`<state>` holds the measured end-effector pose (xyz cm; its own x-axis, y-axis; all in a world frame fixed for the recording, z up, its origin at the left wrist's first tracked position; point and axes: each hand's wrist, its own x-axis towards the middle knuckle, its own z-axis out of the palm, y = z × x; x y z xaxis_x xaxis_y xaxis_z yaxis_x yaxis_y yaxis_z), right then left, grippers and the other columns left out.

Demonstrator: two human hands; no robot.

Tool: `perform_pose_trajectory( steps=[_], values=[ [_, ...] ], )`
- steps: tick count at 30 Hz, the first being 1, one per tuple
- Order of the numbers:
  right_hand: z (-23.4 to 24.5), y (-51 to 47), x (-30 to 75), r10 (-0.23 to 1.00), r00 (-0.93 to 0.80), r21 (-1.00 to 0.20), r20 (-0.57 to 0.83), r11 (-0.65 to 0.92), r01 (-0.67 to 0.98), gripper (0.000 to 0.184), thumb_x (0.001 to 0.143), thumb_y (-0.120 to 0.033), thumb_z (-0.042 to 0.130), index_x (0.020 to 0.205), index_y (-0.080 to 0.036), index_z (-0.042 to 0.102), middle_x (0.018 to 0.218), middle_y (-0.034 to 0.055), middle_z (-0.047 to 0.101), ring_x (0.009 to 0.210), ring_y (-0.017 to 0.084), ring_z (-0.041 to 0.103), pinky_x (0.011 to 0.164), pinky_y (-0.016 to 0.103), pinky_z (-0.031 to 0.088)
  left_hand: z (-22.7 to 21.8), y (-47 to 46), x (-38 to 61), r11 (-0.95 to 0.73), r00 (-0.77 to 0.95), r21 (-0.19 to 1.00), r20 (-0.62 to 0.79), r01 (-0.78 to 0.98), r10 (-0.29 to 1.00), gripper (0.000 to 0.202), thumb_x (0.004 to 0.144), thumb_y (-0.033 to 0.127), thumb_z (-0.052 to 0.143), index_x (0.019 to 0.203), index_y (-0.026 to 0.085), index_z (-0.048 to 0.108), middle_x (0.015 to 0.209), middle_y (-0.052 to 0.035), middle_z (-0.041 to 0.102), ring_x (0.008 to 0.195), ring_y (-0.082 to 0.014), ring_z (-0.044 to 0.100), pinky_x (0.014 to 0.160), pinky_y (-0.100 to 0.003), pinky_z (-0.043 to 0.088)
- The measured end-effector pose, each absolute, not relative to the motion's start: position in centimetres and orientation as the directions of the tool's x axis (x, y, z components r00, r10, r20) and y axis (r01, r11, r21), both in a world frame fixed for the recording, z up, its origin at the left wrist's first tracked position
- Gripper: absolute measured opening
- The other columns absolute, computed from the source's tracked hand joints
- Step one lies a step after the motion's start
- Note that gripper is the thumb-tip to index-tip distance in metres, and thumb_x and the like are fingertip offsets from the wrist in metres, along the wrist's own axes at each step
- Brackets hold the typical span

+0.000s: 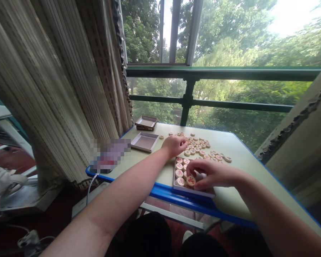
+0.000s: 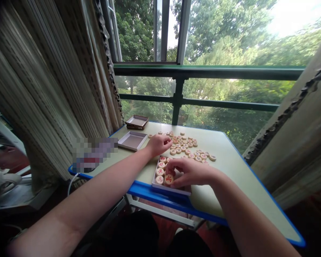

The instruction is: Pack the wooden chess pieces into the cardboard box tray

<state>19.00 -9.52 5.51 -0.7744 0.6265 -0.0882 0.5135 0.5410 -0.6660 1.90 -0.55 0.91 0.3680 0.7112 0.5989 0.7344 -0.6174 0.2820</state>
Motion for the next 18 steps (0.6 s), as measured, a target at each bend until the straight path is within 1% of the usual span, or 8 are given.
perform_pose_trajectory(
  steps=[3,8,12,15,18],
  values=[
    [5.62,-9.58,18.97,0.623,-0.778,-0.673,-0.083,0.54,0.505,0.024,0.066,-0.031,0.067,0.085,-0.018,0.062,0.081,-0.0004,0.059,0.074,0.013,0.051,0.067,0.023,0.04,0.97,-0.56,1.9,-0.619,0.368,0.291,0.597,0.729,0.713,0.026,0.08,0.034,0.05,0.068,0.018,0.066,0.065,-0.0034,0.065,0.06,-0.014,0.056,0.057,-0.025,0.039],
    [5.56,-9.41,19.03,0.616,-0.782,-0.663,-0.096,0.546,0.512,0.032,0.069,-0.039,0.066,0.094,-0.018,0.067,0.083,0.0015,0.062,0.078,0.015,0.054,0.071,0.025,0.042,1.23,-0.81,1.76,-0.614,0.365,0.291,0.593,0.734,0.717,0.027,0.081,0.034,0.049,0.067,0.018,0.065,0.065,-0.0028,0.065,0.06,-0.0135,0.056,0.057,-0.025,0.038],
    [5.63,-9.34,19.08,0.597,-0.793,-0.662,-0.121,0.547,0.513,0.035,0.07,-0.039,0.066,0.099,-0.019,0.068,0.089,0.003,0.062,0.081,0.016,0.055,0.074,0.026,0.042,1.35,-0.94,1.75,-0.61,0.369,0.285,0.586,0.739,0.721,0.027,0.081,0.035,0.048,0.068,0.018,0.065,0.067,-0.0021,0.066,0.061,-0.0132,0.056,0.057,-0.024,0.038],
    [5.73,-9.4,19.07,0.602,-0.788,-0.646,-0.131,0.551,0.528,0.032,0.071,-0.036,0.065,0.098,-0.019,0.067,0.087,0.0022,0.06,0.078,0.015,0.053,0.071,0.025,0.041,1.26,-0.83,1.78,-0.612,0.376,0.274,0.585,0.742,0.718,0.027,0.081,0.036,0.048,0.069,0.019,0.066,0.067,-0.002,0.066,0.061,-0.0132,0.056,0.058,-0.024,0.039],
    [5.76,-9.53,19.03,0.639,-0.757,-0.618,-0.135,0.543,0.568,0.027,0.066,-0.032,0.068,0.088,-0.017,0.062,0.077,-0.0006,0.056,0.07,0.012,0.048,0.062,0.022,0.039,1.15,-0.67,1.76,-0.614,0.378,0.263,0.592,0.745,0.712,0.028,0.081,0.037,0.048,0.069,0.019,0.066,0.066,-0.0023,0.066,0.061,-0.0134,0.056,0.058,-0.024,0.038]
  ],
)
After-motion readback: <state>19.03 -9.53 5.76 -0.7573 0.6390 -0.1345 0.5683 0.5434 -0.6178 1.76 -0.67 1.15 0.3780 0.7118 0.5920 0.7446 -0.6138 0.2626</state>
